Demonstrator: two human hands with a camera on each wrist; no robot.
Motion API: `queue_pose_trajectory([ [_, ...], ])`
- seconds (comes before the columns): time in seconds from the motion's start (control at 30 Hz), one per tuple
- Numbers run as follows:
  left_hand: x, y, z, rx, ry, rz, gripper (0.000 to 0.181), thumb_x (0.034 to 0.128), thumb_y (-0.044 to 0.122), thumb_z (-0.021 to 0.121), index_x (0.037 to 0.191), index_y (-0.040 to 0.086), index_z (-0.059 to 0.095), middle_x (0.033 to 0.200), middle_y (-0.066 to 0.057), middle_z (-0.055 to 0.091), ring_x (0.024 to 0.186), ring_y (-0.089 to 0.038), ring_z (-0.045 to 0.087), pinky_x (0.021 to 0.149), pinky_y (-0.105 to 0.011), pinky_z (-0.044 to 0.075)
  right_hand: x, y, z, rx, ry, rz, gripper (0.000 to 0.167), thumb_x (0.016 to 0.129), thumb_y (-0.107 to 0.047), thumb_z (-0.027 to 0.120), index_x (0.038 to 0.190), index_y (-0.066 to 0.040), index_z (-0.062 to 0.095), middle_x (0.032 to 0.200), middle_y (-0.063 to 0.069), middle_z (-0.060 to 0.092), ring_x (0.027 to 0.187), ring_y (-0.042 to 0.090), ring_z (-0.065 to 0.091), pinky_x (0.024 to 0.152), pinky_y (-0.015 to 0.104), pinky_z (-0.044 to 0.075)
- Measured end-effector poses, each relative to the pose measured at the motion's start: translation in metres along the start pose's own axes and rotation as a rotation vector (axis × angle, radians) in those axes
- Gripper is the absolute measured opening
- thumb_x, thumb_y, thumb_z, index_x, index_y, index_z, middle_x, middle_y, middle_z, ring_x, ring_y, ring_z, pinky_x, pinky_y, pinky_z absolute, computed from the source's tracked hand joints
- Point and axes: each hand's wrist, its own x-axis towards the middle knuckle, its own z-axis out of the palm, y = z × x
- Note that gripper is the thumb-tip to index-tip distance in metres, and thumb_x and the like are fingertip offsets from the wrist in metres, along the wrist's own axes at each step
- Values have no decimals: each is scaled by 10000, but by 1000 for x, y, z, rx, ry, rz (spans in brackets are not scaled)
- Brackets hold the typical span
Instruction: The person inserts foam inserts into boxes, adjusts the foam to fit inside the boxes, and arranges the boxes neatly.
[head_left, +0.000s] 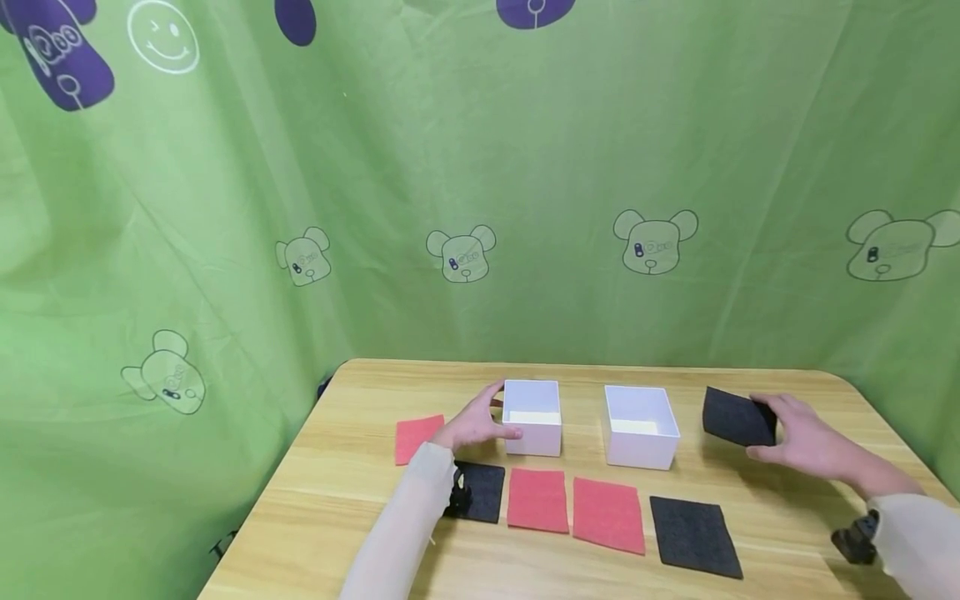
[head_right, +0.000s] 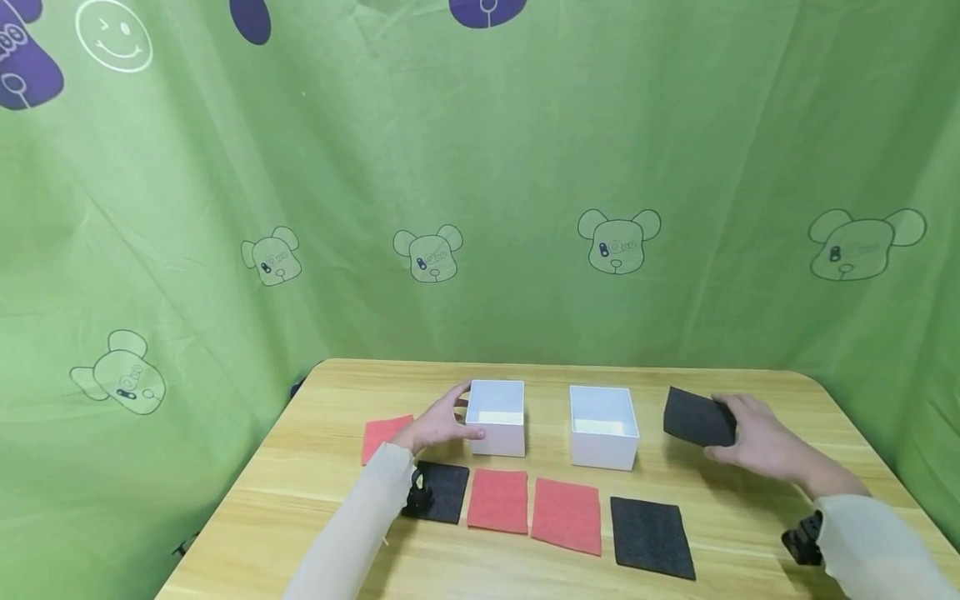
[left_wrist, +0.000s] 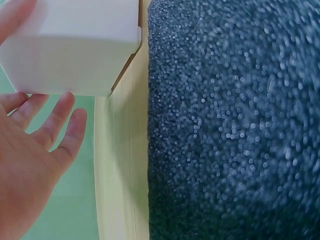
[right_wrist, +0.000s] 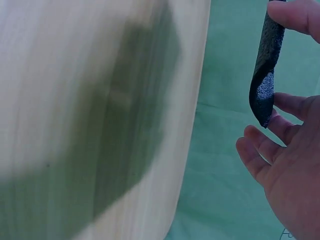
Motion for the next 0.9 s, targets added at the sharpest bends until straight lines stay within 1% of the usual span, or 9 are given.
queue_pose_trajectory([
  [0.07,0,0,0,-2,0,0,1064,721,246,839,1519,96,152,1496,-91,294,1237,-279,444,963,-369,432,1,-2,-3,4,-13,6,920,686,-270,827,1323,176,335,1211,398,393,1079,558,358,823,666,328],
  [0.2,0,0,0,-5,-3,-6,1069,720,244,840,1520,97,146,1499,-91,289,1237,-276,444,964,-366,431,2,-7,-7,-3,-14,8,922,697,-286,824,1333,167,333,1227,383,383,1092,550,357,827,672,332],
  [0.37,0,0,0,-4,-2,-5,1063,721,240,839,1520,103,152,1495,-86,295,1238,-274,443,962,-365,433,5,-17,-14,-22,34,-38,915,664,-279,844,1307,166,368,1203,368,415,1072,530,388,815,648,353],
  [0.5,0,-2,0,-6,-3,-2,1064,718,238,842,1519,101,155,1489,-89,302,1232,-274,447,958,-364,436,9,-28,-18,-47,54,-67,903,652,-289,853,1293,153,396,1190,340,439,1061,509,407,805,625,368],
  [0.7,1,-3,0,2,-7,3,1070,718,260,841,1521,110,150,1489,-85,303,1232,-265,448,968,-368,425,17,-45,-23,-68,68,-96,887,645,-277,854,1298,129,412,1197,312,446,1058,485,424,799,613,384],
  [0.9,1,-3,0,0,-5,-2,1072,717,254,842,1522,112,148,1495,-82,294,1241,-262,442,974,-360,421,28,-64,-27,-75,51,-120,888,669,-295,842,1314,125,400,1215,291,442,1077,464,424,815,614,383],
])
